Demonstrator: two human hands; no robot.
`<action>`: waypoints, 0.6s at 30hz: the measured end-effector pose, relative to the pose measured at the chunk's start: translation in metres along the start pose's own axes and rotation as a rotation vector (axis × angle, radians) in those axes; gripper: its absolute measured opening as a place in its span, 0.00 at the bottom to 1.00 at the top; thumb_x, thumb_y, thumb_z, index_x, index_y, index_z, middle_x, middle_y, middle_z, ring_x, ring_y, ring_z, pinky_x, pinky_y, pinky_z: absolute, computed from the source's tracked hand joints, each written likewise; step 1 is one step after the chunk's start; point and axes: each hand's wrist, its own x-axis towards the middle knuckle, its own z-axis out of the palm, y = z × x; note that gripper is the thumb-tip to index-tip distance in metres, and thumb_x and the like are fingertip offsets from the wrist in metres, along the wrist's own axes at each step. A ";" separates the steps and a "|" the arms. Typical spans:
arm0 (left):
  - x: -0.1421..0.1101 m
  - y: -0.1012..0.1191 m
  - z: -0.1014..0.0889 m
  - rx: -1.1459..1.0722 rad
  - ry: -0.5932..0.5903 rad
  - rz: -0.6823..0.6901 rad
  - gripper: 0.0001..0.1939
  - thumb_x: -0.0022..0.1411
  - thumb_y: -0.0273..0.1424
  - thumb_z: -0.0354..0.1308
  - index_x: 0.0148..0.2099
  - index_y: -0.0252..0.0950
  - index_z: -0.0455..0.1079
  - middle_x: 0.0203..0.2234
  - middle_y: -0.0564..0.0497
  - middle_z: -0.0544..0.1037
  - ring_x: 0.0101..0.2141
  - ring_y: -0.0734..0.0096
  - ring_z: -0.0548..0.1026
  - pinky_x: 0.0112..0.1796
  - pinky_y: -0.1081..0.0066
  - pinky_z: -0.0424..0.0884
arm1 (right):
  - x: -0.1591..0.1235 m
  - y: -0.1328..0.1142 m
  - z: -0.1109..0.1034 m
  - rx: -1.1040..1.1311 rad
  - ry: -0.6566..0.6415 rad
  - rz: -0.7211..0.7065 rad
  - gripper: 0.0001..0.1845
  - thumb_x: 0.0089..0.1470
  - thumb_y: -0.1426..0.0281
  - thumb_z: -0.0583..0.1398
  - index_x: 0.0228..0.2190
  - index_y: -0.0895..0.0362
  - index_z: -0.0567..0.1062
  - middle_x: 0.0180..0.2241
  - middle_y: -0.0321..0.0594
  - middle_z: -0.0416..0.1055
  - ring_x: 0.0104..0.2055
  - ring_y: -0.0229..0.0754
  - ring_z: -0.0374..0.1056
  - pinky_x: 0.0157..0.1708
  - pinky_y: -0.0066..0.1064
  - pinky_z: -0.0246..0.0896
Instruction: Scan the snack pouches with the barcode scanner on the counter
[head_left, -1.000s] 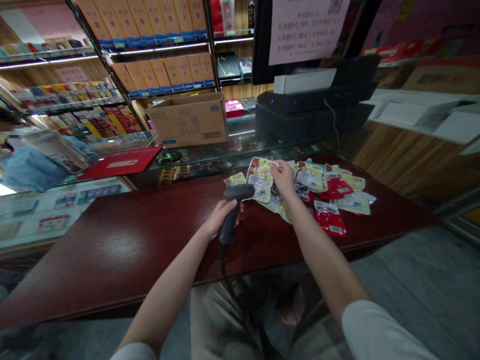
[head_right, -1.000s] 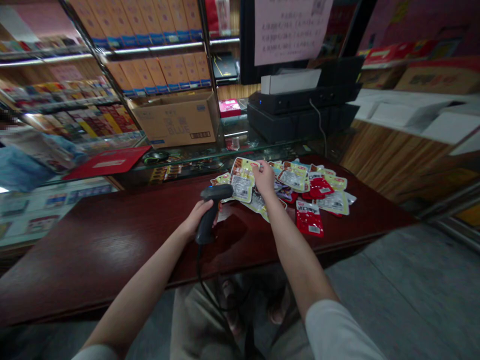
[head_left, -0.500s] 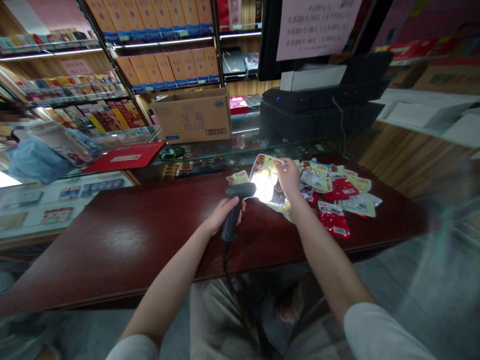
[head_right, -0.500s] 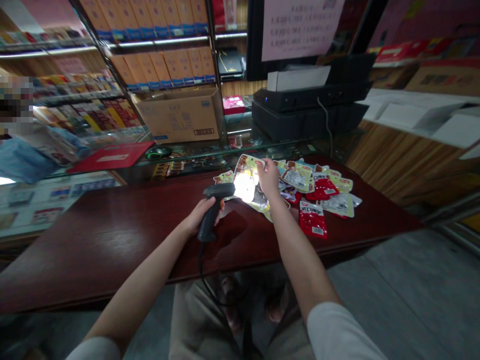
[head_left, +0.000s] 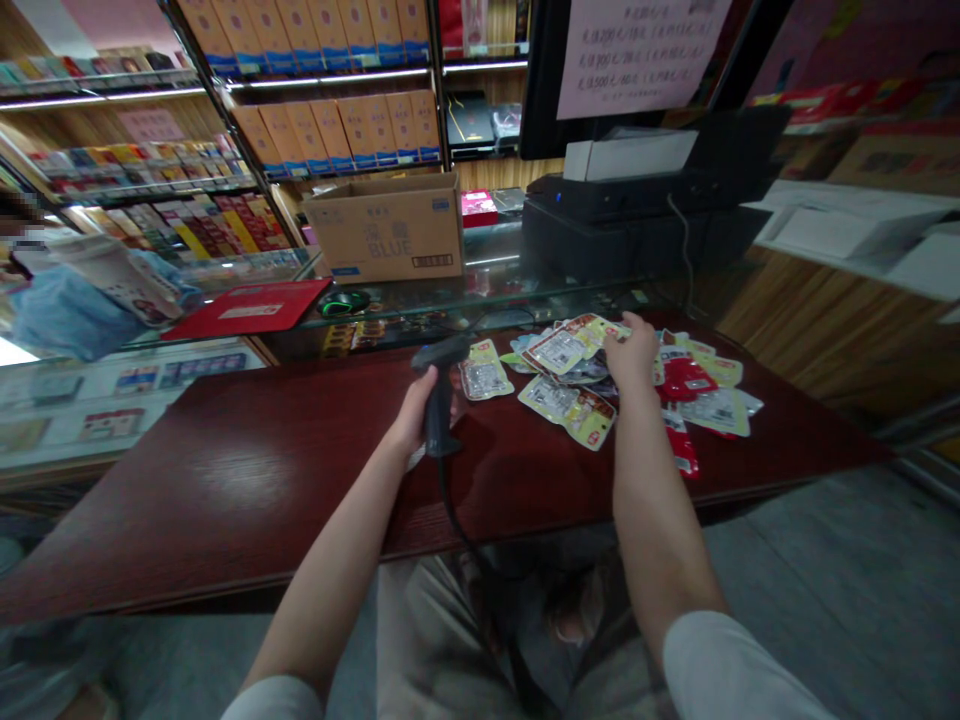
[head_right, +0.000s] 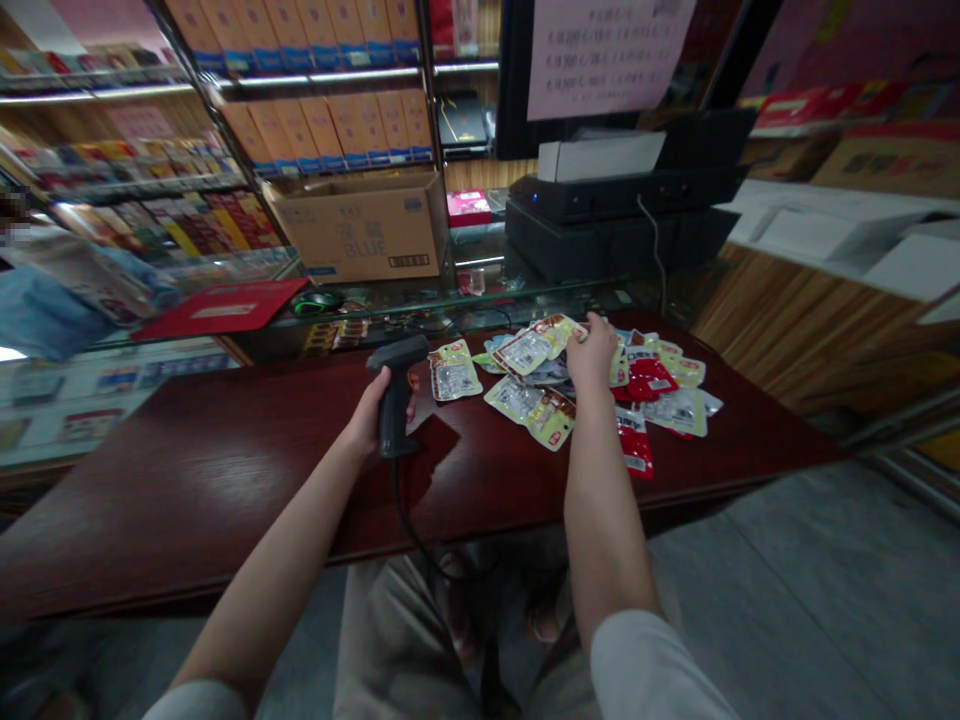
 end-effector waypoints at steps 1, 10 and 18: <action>0.000 0.000 0.000 0.000 0.008 0.001 0.33 0.49 0.60 0.62 0.39 0.32 0.72 0.18 0.53 0.72 0.17 0.75 0.69 0.19 0.75 0.64 | 0.001 0.002 -0.004 -0.025 0.023 0.001 0.27 0.45 0.75 0.59 0.50 0.63 0.71 0.47 0.58 0.69 0.53 0.59 0.64 0.57 0.54 0.55; -0.001 0.002 0.001 0.026 0.027 -0.009 0.33 0.48 0.60 0.63 0.38 0.32 0.72 0.20 0.52 0.74 0.17 0.76 0.68 0.18 0.75 0.63 | -0.017 -0.027 -0.010 -0.124 -0.224 -0.187 0.14 0.55 0.67 0.56 0.38 0.57 0.80 0.46 0.51 0.74 0.50 0.55 0.67 0.53 0.48 0.59; -0.001 -0.001 0.003 -0.063 0.026 0.011 0.29 0.53 0.56 0.61 0.39 0.32 0.73 0.24 0.50 0.76 0.20 0.75 0.70 0.21 0.74 0.66 | -0.015 -0.033 -0.010 -0.035 -0.109 -0.155 0.12 0.54 0.69 0.56 0.34 0.58 0.79 0.40 0.52 0.75 0.46 0.55 0.68 0.51 0.48 0.60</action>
